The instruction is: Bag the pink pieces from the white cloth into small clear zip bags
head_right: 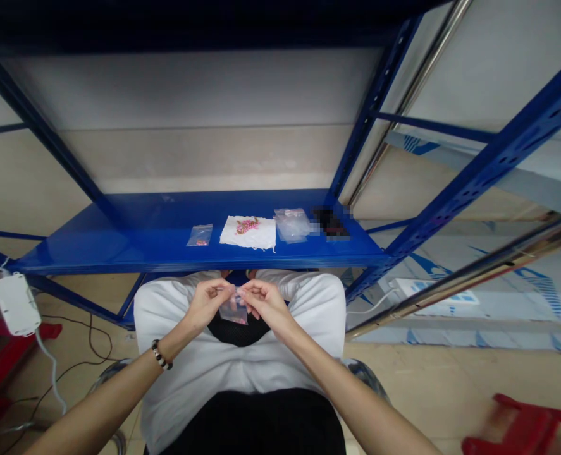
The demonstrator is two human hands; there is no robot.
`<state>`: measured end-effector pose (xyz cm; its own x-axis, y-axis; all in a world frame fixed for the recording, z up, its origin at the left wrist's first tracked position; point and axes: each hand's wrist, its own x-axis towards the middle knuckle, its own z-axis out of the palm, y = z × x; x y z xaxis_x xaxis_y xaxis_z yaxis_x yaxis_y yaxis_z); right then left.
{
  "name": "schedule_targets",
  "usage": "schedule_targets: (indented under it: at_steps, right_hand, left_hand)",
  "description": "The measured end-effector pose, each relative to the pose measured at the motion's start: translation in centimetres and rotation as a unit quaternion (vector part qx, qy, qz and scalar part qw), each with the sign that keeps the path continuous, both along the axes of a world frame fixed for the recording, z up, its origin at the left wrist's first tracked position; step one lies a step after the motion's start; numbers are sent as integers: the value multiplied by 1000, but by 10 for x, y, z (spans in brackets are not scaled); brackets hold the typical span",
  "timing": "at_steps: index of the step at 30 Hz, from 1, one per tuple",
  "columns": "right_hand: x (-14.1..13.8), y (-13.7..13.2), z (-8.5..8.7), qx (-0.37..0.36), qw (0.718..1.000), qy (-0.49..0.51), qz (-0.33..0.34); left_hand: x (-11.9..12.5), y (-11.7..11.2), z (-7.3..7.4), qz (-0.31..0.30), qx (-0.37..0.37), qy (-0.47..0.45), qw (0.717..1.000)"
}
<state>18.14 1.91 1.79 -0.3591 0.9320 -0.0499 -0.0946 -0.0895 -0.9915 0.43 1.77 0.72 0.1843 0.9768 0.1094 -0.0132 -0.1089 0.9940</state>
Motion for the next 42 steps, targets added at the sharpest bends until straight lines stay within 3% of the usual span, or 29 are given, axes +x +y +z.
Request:
schedule_targets:
  at_steps: [6,13,18,22,24,26,28,30,33,36,39,42]
  right_hand:
    - [-2,1,-7,0,999,20,-36]
    - [-2,-2,6,48,997,9,-64]
    - [-3,1,7,97,988,4,-122]
    - [-2,4,1,75,980,31,-179]
    - [-1,6,1,57,975,61,-204]
    - [0,9,1,45,972,76,-219]
    - [2,12,1,44,973,71,-217]
    - [2,15,-1,48,975,61,-210]
    - [2,17,-9,54,977,54,-199]
    - [0,16,-17,66,978,55,-190]
    - [2,16,-17,83,977,50,-192]
    - [17,30,-3,146,966,13,-214]
  left_hand:
    - [-1,0,4,22,15,10,1000]
    - [-7,-1,14,0,1,-19,1000]
    - [3,0,3,-48,-51,-82,994]
    - [8,3,0,-78,-83,-90,989]
    - [-4,15,12,-37,-70,-90,993]
    - [-29,36,29,53,-20,-92,994]
    - [-61,63,44,122,36,-48,991]
    - [-90,93,50,146,68,24,987]
    - [-116,129,41,197,91,121,969]
    - [-121,145,20,245,108,203,942]
    - [-115,142,11,300,168,273,898]
    - [-105,123,26,322,233,286,872]
